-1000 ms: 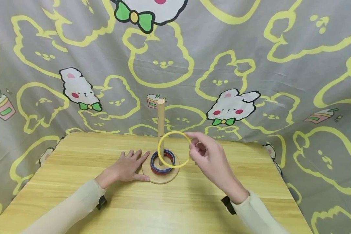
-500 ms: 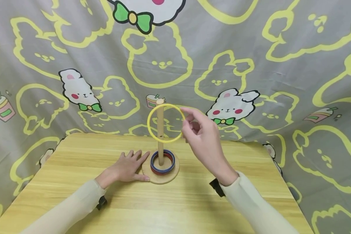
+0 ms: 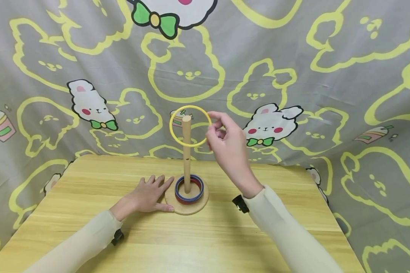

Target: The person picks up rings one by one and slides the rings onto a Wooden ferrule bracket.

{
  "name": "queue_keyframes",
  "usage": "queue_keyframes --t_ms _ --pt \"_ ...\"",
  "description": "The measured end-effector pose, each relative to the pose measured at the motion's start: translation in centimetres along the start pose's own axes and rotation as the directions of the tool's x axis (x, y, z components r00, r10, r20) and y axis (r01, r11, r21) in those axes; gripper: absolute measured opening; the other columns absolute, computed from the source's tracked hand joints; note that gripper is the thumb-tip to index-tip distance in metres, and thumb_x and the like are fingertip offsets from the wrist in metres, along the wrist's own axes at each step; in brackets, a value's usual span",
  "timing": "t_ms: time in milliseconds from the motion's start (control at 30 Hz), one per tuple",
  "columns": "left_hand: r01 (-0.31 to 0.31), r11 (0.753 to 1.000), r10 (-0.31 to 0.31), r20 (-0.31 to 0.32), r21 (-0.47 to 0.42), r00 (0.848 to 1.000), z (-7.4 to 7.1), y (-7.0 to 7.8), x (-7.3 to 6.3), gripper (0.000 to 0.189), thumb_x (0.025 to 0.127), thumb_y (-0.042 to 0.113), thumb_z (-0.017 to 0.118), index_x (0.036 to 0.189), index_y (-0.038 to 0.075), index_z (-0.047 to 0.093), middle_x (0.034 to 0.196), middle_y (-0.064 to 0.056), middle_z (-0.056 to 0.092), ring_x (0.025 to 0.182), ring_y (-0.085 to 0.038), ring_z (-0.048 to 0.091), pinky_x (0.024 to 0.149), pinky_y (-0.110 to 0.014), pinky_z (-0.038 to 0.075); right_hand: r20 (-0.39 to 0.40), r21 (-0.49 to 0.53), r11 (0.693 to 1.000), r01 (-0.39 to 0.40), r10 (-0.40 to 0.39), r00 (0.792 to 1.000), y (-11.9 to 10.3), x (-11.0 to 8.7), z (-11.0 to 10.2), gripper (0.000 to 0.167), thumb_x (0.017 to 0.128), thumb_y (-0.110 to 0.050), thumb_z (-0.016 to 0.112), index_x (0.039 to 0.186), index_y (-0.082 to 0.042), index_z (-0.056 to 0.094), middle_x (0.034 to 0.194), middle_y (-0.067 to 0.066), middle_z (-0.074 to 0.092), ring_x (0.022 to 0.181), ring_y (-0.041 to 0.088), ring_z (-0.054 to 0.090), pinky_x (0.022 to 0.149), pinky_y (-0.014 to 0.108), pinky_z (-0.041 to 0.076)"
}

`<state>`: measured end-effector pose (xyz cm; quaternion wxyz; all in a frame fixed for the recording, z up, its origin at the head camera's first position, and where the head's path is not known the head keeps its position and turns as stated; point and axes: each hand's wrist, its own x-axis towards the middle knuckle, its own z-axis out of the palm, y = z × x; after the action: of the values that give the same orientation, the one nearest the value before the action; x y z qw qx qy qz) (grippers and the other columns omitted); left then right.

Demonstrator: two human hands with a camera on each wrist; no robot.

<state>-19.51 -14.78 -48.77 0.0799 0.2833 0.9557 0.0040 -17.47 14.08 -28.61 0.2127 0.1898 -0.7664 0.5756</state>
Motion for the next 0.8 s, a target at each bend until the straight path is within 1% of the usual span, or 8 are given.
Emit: queue_keyframes --t_ms 200,267,400,433,500,600,667,800 --pt "-0.008 1.0 0.008 -0.01 -0.016 1.0 0.1 -0.1 0.1 0.115 0.092 0.085 0.061 0.173 0.01 0.032 0.164 -0.031 0.041 0.146 -0.058 0.042 0.107 -0.081 0.036 0.015 -0.016 0.997 -0.078 0.078 0.997 1.4 0.5 0.4 0.033 0.105 0.0 0.061 0.136 -0.004 0.071 0.088 0.013 0.062 0.061 0.017 0.062 0.056 0.024 0.05" --pt "-0.012 1.0 0.012 -0.015 -0.02 1.0 0.1 -0.1 0.0 0.115 0.092 0.085 0.062 0.173 0.009 0.032 0.164 -0.031 0.041 0.145 -0.058 0.042 0.106 -0.081 0.036 0.023 -0.019 0.995 -0.099 0.099 0.995 1.9 0.5 0.5 0.033 0.104 0.001 0.06 0.136 -0.002 0.071 0.088 0.014 0.062 0.062 0.018 0.063 0.057 0.024 0.052" --pt "-0.016 1.0 0.016 -0.026 -0.016 1.0 0.0 -0.1 0.0 0.115 0.092 0.085 0.062 0.172 0.009 0.033 0.163 -0.031 0.042 0.144 -0.058 0.043 0.105 -0.081 0.036 0.037 -0.024 0.99 -0.141 0.142 0.989 2.9 0.3 1.0 0.034 0.102 0.002 0.062 0.135 0.0 0.071 0.089 0.016 0.067 0.065 0.026 0.067 0.061 0.028 0.059" --pt "-0.016 1.0 0.015 -0.028 -0.015 0.999 -0.1 -0.1 0.0 0.115 0.092 0.085 0.063 0.172 0.009 0.033 0.163 -0.031 0.042 0.144 -0.058 0.043 0.105 -0.081 0.036 0.044 -0.026 0.988 -0.152 0.153 0.987 3.2 0.2 1.2 0.035 0.102 0.003 0.062 0.135 0.0 0.07 0.09 0.017 0.067 0.067 0.029 0.068 0.062 0.029 0.06" --pt "-0.015 1.0 0.014 -0.028 -0.013 0.999 -0.1 -0.1 0.0 0.114 0.092 0.084 0.063 0.172 0.009 0.033 0.163 -0.031 0.042 0.144 -0.058 0.043 0.105 -0.081 0.036 0.06 -0.045 0.984 -0.172 0.175 0.983 4.0 -0.1 1.6 0.036 0.101 0.003 0.063 0.136 -0.001 0.069 0.092 0.017 0.069 0.068 0.031 0.07 0.062 0.029 0.061" --pt "-0.016 1.0 0.015 -0.025 -0.014 1.0 0.0 -0.1 0.0 0.114 0.092 0.084 0.063 0.172 0.008 0.033 0.163 -0.031 0.042 0.144 -0.058 0.043 0.105 -0.081 0.036 0.089 -0.092 0.975 -0.201 0.209 0.974 5.4 -0.7 2.0 0.039 0.098 0.004 0.062 0.137 0.0 0.067 0.092 0.015 0.069 0.067 0.028 0.07 0.06 0.027 0.059" --pt "-0.015 1.0 0.015 -0.022 -0.011 1.0 0.0 -0.1 0.0 0.114 0.092 0.084 0.063 0.172 0.009 0.033 0.163 -0.031 0.042 0.145 -0.059 0.043 0.106 -0.081 0.036 0.108 -0.122 0.968 -0.22 0.234 0.966 6.2 -1.1 2.3 0.041 0.097 0.004 0.062 0.137 0.0 0.067 0.091 0.012 0.069 0.066 0.023 0.07 0.058 0.027 0.057" --pt "-0.01 1.0 0.01 -0.015 -0.01 1.0 0.0 -0.1 0.0 0.115 0.092 0.085 0.062 0.173 0.009 0.032 0.164 -0.031 0.041 0.146 -0.059 0.042 0.107 -0.081 0.036 0.137 -0.164 0.956 -0.243 0.266 0.954 7.8 -2.1 2.7 0.041 0.095 0.004 0.061 0.136 -0.001 0.068 0.089 0.01 0.07 0.064 0.022 0.069 0.055 0.027 0.053"
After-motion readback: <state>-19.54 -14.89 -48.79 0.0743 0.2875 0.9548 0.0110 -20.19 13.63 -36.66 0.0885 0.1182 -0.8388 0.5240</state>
